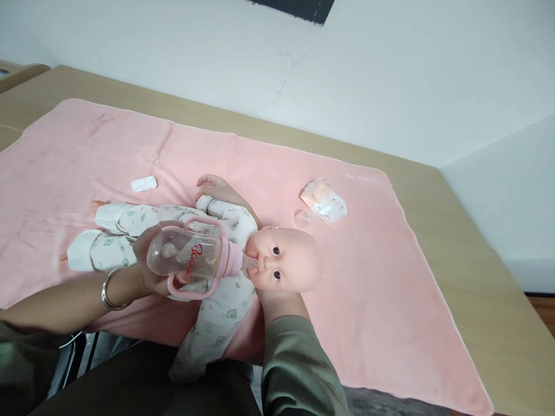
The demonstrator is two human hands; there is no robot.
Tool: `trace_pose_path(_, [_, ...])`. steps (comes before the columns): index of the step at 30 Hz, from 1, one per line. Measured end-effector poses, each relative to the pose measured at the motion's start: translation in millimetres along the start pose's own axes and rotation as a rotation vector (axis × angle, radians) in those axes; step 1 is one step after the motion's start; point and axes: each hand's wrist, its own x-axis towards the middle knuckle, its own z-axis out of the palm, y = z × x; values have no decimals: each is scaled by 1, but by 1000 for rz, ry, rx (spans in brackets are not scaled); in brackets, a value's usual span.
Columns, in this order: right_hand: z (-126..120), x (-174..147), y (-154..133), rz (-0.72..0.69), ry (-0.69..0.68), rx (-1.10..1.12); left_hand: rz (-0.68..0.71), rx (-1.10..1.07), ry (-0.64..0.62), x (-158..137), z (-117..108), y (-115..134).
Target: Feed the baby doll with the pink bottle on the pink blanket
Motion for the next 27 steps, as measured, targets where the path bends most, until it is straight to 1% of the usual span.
trace_pose_path(2, [2, -4, -6, -9, 7, -12, 18, -14, 6, 0, 1, 0])
trace_pose_path(4, [8, -15, -14, -19, 10, -22, 29, -17, 14, 1, 1, 0])
trace_pose_path(7, [23, -51, -25, -62, 37, -45, 17, -11, 18, 2, 1, 1])
trace_pose_path(10, [41, -92, -28, -206, 188, -131, -10, -5, -17, 4, -1, 4])
trace_pose_path(12, [48, -104, -24, -232, 208, -166, -9, -9, -31, 5, -2, 4])
trace_pose_path(15, [47, -100, -16, -247, 187, -227, 1, -35, -5, 3, -1, 3])
trace_pose_path(18, [44, -90, -14, -294, 182, -284, -21, -48, 11, 2, 1, 3])
trace_pose_path(21, [48, -90, -19, -302, 205, -309, -9, -27, 13, 3, 1, 2])
trace_pose_path(25, [55, -89, -29, -285, 212, -302, 34, -21, 8, 3, 0, 0])
trace_pose_path(27, [55, -86, -31, -268, 220, -314, 32, -28, 18, 2, 0, -1])
